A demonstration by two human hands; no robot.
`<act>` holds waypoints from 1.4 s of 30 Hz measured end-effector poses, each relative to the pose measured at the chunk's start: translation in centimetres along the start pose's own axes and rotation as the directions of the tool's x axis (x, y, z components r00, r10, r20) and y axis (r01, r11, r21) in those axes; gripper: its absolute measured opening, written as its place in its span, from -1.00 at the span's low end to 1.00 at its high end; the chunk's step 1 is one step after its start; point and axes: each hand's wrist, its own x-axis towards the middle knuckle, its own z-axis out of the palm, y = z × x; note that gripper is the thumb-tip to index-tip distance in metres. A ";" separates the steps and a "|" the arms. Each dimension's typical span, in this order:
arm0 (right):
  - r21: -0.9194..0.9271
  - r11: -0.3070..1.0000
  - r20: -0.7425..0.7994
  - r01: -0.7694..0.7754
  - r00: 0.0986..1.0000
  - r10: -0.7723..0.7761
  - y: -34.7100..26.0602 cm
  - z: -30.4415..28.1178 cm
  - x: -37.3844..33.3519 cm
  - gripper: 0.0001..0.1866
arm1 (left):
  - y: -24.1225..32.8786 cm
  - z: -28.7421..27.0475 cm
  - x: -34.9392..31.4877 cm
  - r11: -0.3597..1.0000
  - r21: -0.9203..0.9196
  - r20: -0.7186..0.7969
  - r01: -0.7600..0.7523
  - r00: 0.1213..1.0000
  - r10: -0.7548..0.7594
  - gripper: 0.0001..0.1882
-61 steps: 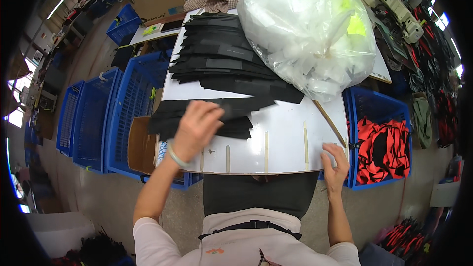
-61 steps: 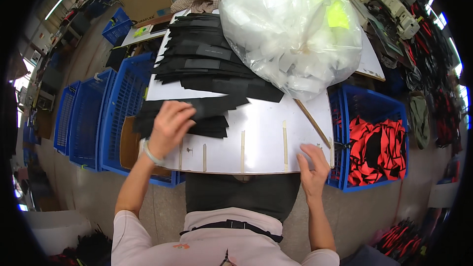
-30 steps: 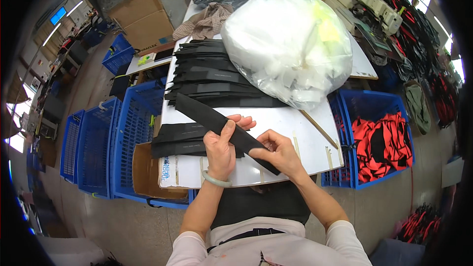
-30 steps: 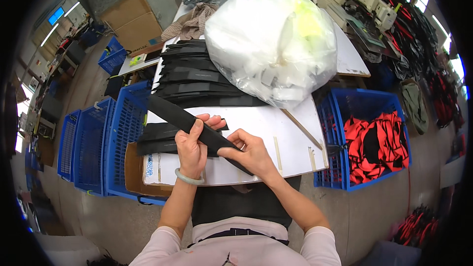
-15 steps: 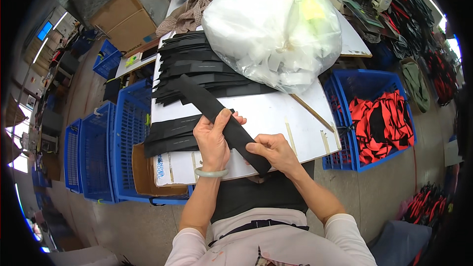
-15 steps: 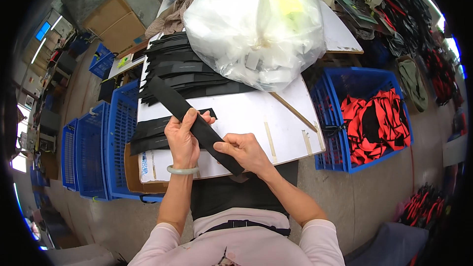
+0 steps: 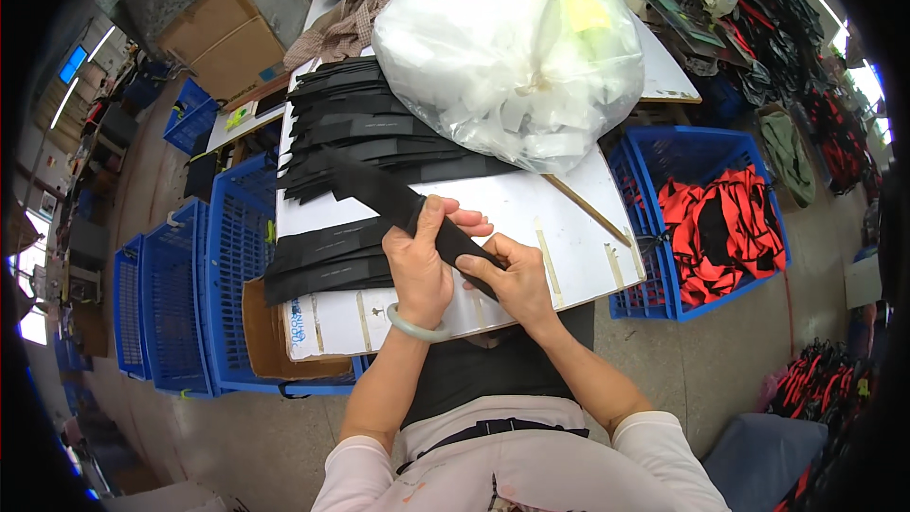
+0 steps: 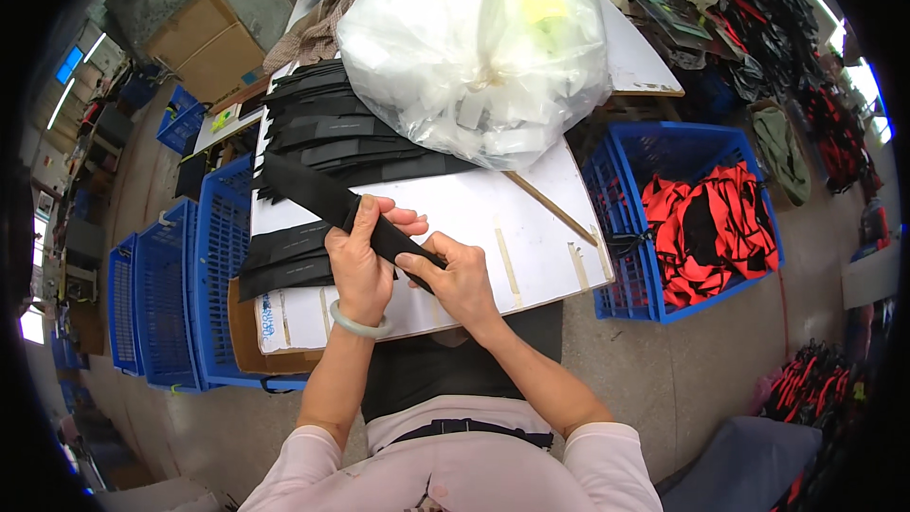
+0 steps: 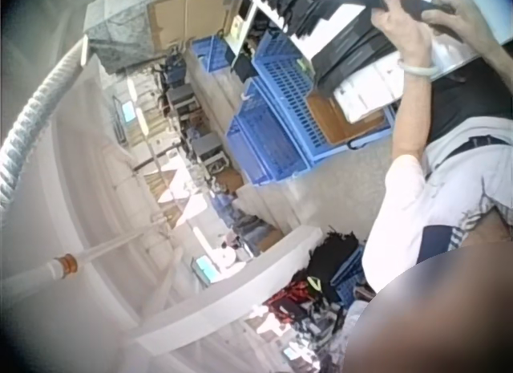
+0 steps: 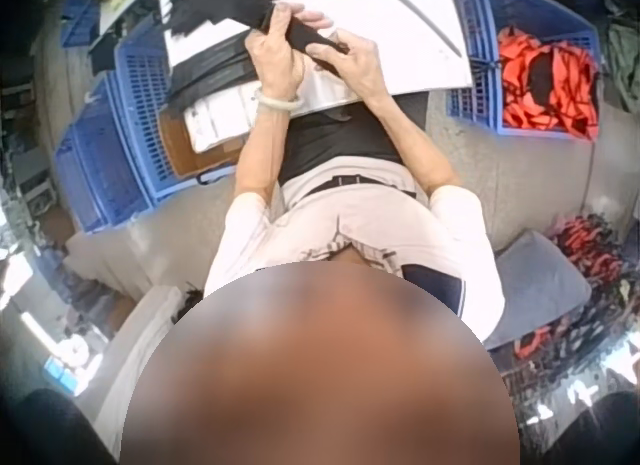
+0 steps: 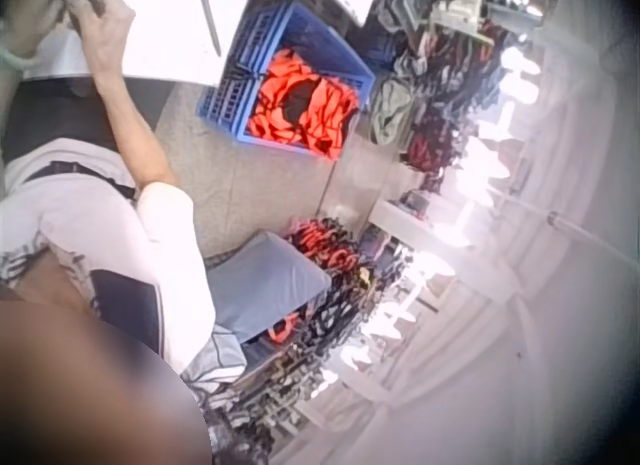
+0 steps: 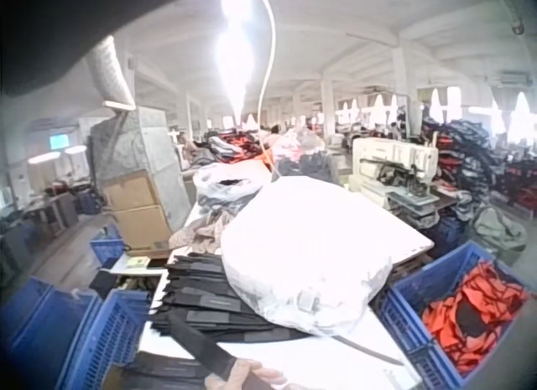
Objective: Applying small white labels or adhesive pieces to the ends of black nylon straps at a manufacturing workbench.
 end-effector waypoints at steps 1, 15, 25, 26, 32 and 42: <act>-0.066 0.997 -0.003 0.046 0.999 -0.047 -0.2 -0.3 0.3 -0.79 | 0.3 0.2 0.1 0.996 -0.065 -0.017 0.065 0.998 -0.066 -0.68; -0.461 0.744 0.004 0.484 0.839 -0.544 1.0 -1.3 0.9 -0.61 | -1.3 -0.2 2.4 0.798 -0.554 -0.057 0.236 0.946 -0.320 -0.60; -0.091 0.988 -0.131 0.128 0.982 -0.140 2.0 -0.7 -0.2 -0.69 | -3.0 0.2 0.4 0.978 -0.137 -0.099 0.158 0.980 -0.172 -0.63; -0.110 0.972 -0.103 0.205 0.971 -0.217 2.0 -0.7 0.0 -0.73 | -2.8 0.1 0.5 0.978 -0.138 -0.094 0.157 0.981 -0.171 -0.63; -0.168 0.983 -0.367 0.072 0.921 -0.130 0.3 -5.3 9.4 -0.68 | -0.5 -2.8 0.3 0.986 -0.105 -0.262 0.128 0.953 -0.151 -0.50; -0.417 0.905 -0.619 -0.085 0.756 -0.214 5.3 -6.1 16.9 -0.73 | -0.7 -2.8 -2.8 0.943 -0.158 -0.159 0.293 0.935 -0.317 -0.58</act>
